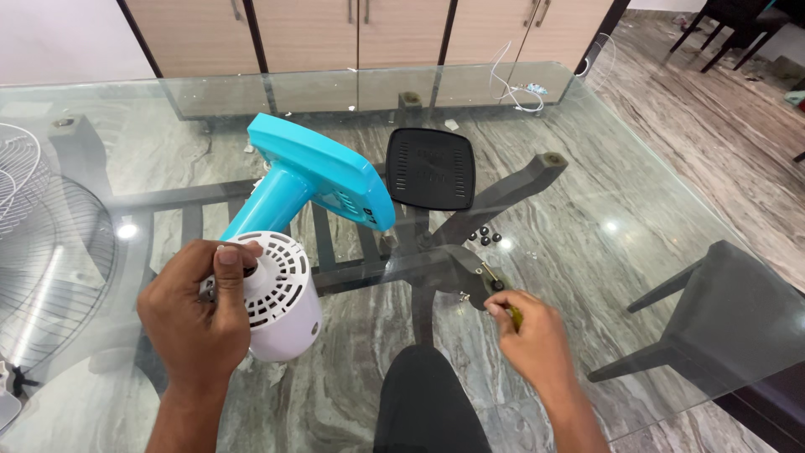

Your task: The person uses a yellow screwdriver to loosen and remove screws from the white plastic housing of a teal fan motor. They rotate the motor housing to access different screw locations and eventually separate the top cover from the base, exposing the internal copper windings.

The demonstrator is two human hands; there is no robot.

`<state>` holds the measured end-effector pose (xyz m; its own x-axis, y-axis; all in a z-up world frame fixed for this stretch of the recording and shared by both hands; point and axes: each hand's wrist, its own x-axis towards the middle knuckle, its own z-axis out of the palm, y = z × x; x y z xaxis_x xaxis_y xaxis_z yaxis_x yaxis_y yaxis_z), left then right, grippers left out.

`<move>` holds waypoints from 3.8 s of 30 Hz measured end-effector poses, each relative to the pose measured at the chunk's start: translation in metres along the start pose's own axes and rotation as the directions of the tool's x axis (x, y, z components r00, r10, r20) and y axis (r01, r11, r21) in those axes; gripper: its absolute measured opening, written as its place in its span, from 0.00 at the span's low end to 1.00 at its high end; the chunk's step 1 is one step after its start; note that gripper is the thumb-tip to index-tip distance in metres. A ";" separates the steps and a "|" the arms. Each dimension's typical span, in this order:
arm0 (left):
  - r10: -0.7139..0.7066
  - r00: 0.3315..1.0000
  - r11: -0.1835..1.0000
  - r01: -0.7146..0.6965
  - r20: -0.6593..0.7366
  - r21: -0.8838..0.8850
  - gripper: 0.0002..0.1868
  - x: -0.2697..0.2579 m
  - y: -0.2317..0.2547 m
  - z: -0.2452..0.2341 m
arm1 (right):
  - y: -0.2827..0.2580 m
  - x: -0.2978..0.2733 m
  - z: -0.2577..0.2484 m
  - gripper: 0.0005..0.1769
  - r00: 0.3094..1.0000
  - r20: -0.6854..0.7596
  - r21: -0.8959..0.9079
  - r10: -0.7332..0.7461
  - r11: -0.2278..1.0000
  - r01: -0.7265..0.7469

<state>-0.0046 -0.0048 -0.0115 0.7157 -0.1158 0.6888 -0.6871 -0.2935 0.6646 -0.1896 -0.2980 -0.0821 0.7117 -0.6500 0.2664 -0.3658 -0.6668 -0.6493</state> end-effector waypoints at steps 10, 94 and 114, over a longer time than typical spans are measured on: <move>0.007 1.000 1.000 -0.007 -0.018 -0.003 0.16 0.000 0.003 -0.001 | -0.016 0.002 0.014 0.05 0.988 -0.002 -0.056 -0.154 0.987 0.153; -0.057 0.988 0.982 0.082 0.147 -0.170 0.59 -0.038 -0.041 -0.015 | -0.164 0.020 0.078 0.14 0.923 0.380 0.784 -0.054 0.548 -0.291; 0.004 0.975 0.987 0.032 0.220 -0.156 0.61 -0.031 -0.041 -0.022 | -0.194 0.045 0.055 0.10 0.812 0.116 0.460 -0.572 0.755 0.467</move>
<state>-0.0017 0.0312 -0.0540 0.7232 -0.3232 0.6104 -0.6752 -0.1451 0.7232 -0.0541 -0.1782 0.0166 0.8566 -0.1042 0.5054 0.3316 -0.6393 -0.6938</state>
